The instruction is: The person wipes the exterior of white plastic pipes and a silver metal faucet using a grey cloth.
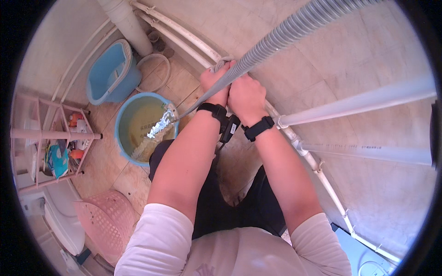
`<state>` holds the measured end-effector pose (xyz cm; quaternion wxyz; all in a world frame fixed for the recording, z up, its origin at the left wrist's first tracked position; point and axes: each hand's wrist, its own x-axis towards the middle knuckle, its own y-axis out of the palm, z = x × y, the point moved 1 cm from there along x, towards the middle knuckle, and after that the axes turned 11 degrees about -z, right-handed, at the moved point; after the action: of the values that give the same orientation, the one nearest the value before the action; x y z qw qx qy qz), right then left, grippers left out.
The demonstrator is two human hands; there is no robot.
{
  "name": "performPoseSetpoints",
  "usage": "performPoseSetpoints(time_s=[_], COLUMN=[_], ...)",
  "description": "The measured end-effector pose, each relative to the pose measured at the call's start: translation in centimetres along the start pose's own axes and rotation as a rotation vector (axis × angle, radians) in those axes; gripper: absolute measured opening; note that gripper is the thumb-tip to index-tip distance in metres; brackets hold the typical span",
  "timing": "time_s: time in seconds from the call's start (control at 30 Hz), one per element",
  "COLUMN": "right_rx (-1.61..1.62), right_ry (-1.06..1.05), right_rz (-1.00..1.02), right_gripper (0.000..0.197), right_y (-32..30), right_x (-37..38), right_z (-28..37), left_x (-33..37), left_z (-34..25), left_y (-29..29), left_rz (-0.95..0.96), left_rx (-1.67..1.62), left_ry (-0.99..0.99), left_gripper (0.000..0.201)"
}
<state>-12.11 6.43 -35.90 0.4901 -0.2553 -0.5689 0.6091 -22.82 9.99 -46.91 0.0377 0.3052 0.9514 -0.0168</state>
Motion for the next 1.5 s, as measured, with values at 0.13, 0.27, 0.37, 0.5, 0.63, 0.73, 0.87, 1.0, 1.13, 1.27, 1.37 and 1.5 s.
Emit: performPoseSetpoints(time_s=[0.13,0.27,0.37,0.5,0.63,0.73,0.87,1.0,1.13,1.27,1.37,1.5], right_rx=[0.008,0.038,-0.020,0.015,-0.025,-0.063,-0.053,0.044,0.081,0.129,0.250,0.198], right_ry=[-0.047,-0.023,0.095,0.075,0.111,0.190,0.197,0.236,0.261,0.247,0.158,0.275], right_rz=[-0.006,0.129,0.145,0.064,0.106,0.131,0.145,0.138,0.134,0.092,0.101,0.127], right_gripper=[0.047,0.053,0.062,0.069,0.067,0.065,0.063,0.062,0.063,0.062,0.065,0.070], right_y=[1.3,5.7,4.2,2.3,3.3,3.4,4.6,5.3,5.7,8.6,8.6,9.1], right_x=[-2.9,-9.4,-12.5,-13.4,-13.0,-12.5,-11.3,-9.4,-7.9,-6.4,-4.0,-3.4], right_z=[-1.2,-2.7,-3.3,-3.0,-2.3,-4.6,-4.3,-5.0,-4.8,-4.5,-0.5,-2.5], left_x=[-5.0,-7.6,-11.5,-11.0,-9.6,-12.1,-10.4,-9.0,-8.9,-4.4,4.4,1.3], left_z=[-2.3,2.2,0.6,2.0,5.3,2.5,3.9,3.5,-0.1,3.9,11.7,7.5], left_y=[-1.6,-4.1,-3.4,-3.1,-3.3,-1.0,-0.3,1.0,0.9,0.7,-2.0,1.2], left_rz=[-0.071,0.105,0.129,0.149,0.227,0.211,0.134,0.048,0.070,0.255,0.317,0.142], left_rx=[0.046,0.780,0.761,0.514,0.569,0.333,0.599,0.711,0.692,0.704,1.112,0.735], left_ry=[0.041,0.171,-0.098,-0.245,-0.027,-0.253,-0.225,-0.210,-0.170,-0.036,0.233,0.002], left_gripper=[0.040,0.034,0.031,0.038,0.042,0.045,0.048,0.052,0.037,0.036,0.039,0.058])
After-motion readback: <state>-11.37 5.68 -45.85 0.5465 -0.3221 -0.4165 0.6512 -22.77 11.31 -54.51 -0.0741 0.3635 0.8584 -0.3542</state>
